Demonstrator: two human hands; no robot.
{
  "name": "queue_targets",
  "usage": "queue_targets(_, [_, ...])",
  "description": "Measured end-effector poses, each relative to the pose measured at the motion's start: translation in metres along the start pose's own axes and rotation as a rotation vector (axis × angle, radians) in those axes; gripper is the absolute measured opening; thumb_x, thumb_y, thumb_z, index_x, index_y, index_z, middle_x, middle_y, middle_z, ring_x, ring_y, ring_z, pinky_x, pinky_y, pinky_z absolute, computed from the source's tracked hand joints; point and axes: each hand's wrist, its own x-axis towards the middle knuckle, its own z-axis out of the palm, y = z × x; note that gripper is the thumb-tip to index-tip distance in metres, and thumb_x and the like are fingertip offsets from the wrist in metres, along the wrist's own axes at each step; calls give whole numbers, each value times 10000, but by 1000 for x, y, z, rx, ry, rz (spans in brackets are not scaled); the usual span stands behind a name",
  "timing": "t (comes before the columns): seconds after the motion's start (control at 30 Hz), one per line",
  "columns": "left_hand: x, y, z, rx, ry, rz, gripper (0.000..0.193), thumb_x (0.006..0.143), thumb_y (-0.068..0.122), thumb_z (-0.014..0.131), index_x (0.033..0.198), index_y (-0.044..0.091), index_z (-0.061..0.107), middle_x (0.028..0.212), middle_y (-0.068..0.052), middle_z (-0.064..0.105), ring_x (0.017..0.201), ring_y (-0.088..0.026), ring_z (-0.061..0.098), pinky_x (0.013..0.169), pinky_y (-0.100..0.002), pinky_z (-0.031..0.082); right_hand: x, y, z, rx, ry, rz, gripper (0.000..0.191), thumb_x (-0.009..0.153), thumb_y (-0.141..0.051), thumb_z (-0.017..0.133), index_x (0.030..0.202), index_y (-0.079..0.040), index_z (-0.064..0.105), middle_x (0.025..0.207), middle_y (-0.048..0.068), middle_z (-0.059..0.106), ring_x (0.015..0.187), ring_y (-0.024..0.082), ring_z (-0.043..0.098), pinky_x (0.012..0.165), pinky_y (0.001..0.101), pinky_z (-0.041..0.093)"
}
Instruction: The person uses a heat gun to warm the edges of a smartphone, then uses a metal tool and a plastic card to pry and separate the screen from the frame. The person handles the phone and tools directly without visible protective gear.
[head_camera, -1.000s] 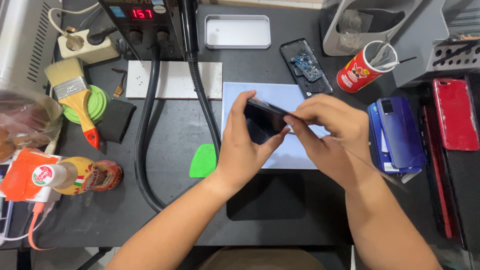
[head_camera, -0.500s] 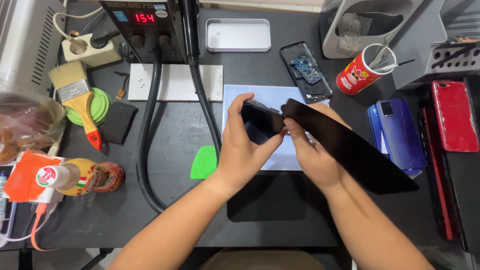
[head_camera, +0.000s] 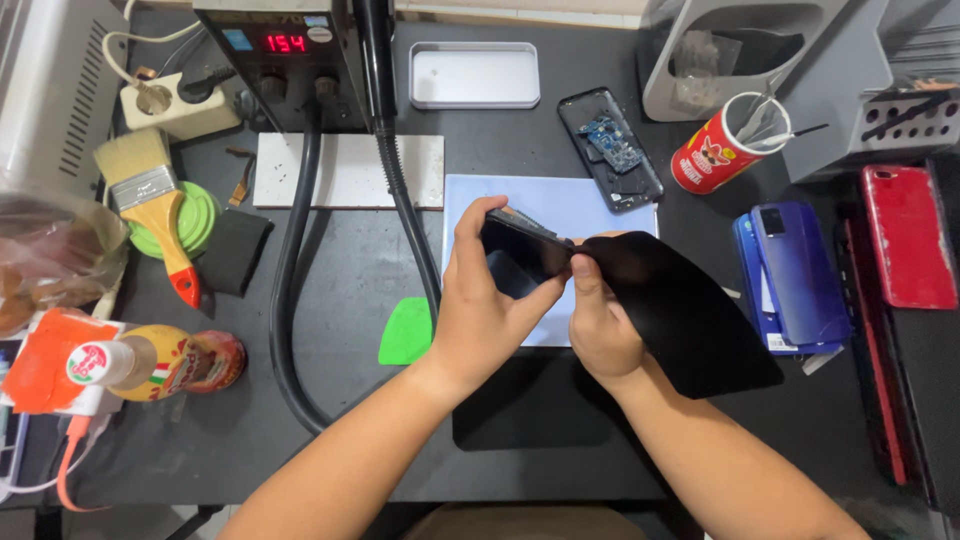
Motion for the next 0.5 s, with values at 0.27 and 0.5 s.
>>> queue_targets(0.27, [0, 0, 1, 8, 13, -2, 834, 795, 80, 882, 1446, 1, 368, 1153, -169, 627, 1056, -284, 679, 958, -365, 546, 15, -19, -15, -156, -89, 64, 99, 1012, -23, 675, 1088, 40, 662, 1004, 76, 656, 857, 142, 669, 748, 230, 515])
queue_targets(0.5, [-1, -2, 3, -61, 9, -31, 822, 795, 69, 873, 1440, 6, 367, 1127, -147, 642, 1041, -270, 683, 971, -363, 550, 18, -26, -17, -4, -93, 95, 139, 1023, -11, 681, 1147, 44, 652, 1060, 109, 673, 944, 150, 644, 855, 253, 520])
